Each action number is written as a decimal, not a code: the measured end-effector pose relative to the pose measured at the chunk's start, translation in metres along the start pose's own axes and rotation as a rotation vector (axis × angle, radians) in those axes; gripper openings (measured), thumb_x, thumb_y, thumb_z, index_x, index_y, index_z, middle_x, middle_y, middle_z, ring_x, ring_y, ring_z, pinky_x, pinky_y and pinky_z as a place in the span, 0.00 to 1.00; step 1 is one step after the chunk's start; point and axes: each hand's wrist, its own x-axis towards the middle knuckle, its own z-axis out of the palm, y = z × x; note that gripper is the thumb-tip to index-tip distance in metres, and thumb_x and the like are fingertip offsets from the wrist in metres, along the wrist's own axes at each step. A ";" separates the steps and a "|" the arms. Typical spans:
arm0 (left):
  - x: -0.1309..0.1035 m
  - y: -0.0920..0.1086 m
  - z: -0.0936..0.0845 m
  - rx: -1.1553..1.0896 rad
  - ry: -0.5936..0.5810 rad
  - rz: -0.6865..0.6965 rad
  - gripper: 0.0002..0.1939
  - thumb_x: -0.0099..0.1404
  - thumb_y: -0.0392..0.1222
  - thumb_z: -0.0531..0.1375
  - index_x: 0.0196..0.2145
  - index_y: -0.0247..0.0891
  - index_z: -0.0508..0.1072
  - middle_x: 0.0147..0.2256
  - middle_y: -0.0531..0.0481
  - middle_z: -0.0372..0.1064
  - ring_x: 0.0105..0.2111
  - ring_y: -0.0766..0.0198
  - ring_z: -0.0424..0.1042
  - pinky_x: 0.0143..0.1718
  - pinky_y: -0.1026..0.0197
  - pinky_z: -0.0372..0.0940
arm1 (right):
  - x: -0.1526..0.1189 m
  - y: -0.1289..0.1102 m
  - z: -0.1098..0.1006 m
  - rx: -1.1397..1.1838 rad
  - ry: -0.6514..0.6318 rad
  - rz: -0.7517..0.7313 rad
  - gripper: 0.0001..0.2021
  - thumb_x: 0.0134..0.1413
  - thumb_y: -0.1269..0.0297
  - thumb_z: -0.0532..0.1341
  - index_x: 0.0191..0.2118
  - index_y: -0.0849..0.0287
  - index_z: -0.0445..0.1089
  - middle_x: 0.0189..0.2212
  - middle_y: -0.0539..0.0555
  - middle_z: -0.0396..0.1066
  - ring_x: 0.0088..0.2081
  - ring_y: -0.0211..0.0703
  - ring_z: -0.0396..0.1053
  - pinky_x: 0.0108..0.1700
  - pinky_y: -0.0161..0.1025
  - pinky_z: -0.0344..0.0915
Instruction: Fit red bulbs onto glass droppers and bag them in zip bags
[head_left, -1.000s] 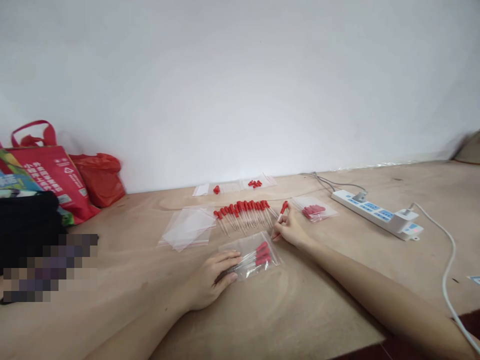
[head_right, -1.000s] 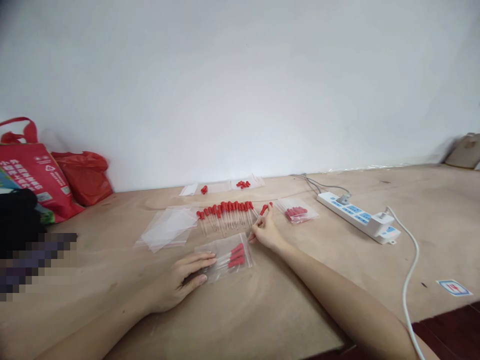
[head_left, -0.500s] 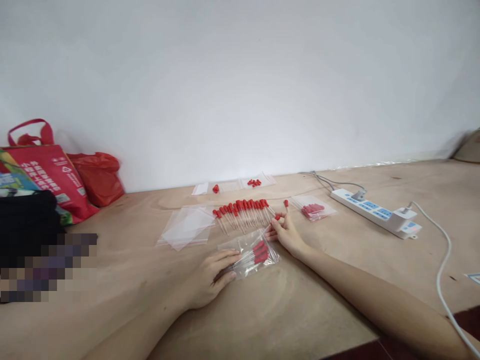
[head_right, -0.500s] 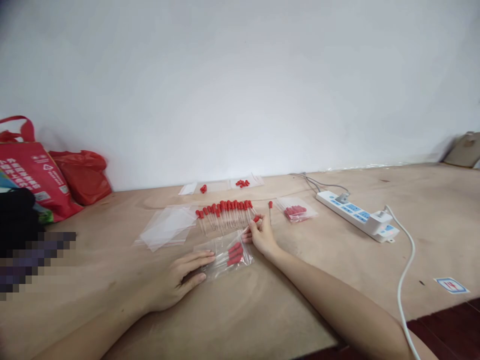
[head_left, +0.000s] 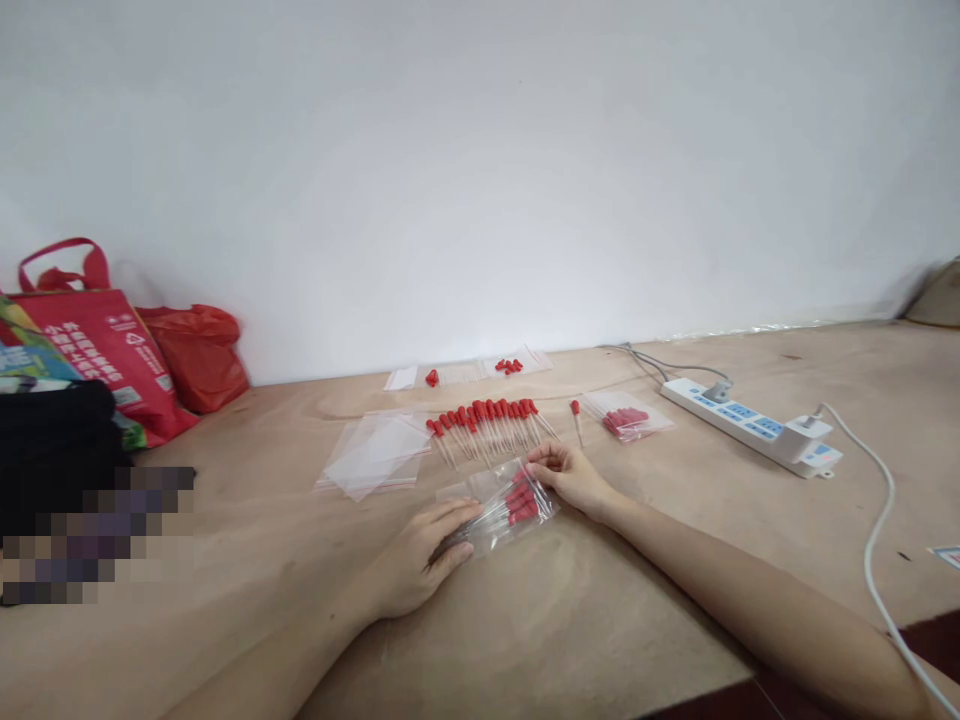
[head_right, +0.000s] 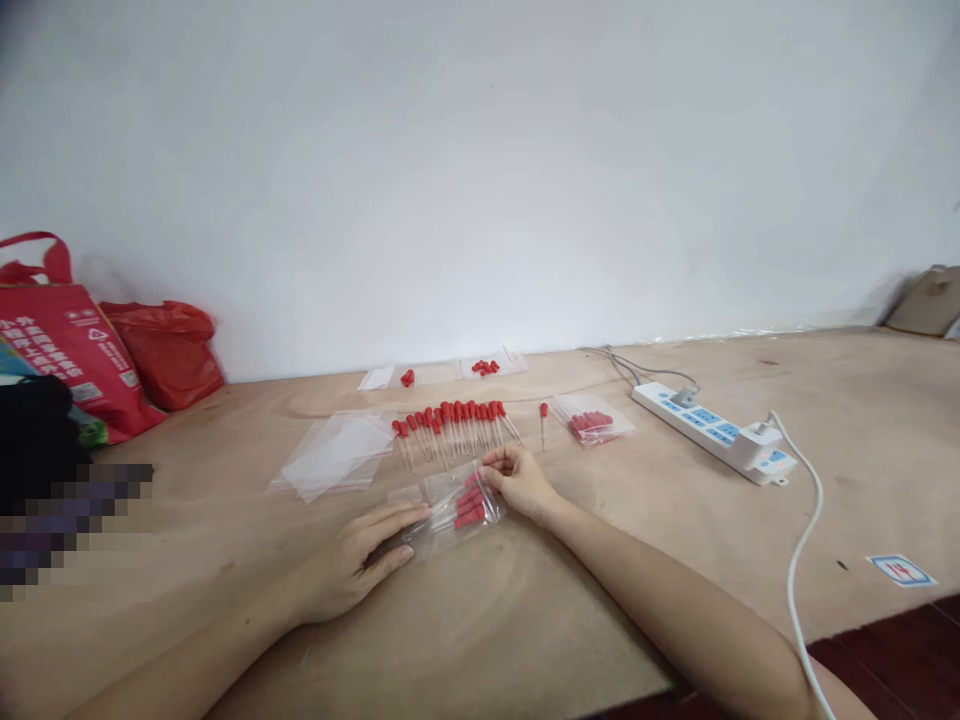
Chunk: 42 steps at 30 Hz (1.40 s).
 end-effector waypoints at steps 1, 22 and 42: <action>0.000 0.000 0.000 0.001 0.003 0.004 0.19 0.62 0.40 0.49 0.51 0.39 0.61 0.52 0.46 0.59 0.52 0.58 0.57 0.52 0.52 0.55 | 0.000 0.000 -0.001 0.003 -0.027 0.008 0.15 0.30 0.63 0.66 0.27 0.62 0.63 0.19 0.46 0.66 0.22 0.31 0.64 0.26 0.31 0.61; 0.000 -0.002 0.001 -0.015 0.013 0.024 0.19 0.63 0.40 0.49 0.52 0.44 0.61 0.53 0.48 0.59 0.52 0.58 0.58 0.52 0.51 0.55 | 0.012 -0.011 -0.023 -0.684 0.114 -0.251 0.07 0.46 0.65 0.55 0.27 0.62 0.68 0.24 0.52 0.68 0.24 0.36 0.64 0.28 0.33 0.60; -0.001 -0.002 0.000 -0.019 -0.014 0.012 0.19 0.63 0.39 0.49 0.52 0.41 0.61 0.53 0.46 0.58 0.53 0.58 0.57 0.53 0.51 0.54 | 0.066 -0.038 -0.056 -1.139 0.500 0.017 0.22 0.47 0.74 0.50 0.51 0.73 0.51 0.35 0.67 0.66 0.38 0.50 0.67 0.37 0.40 0.61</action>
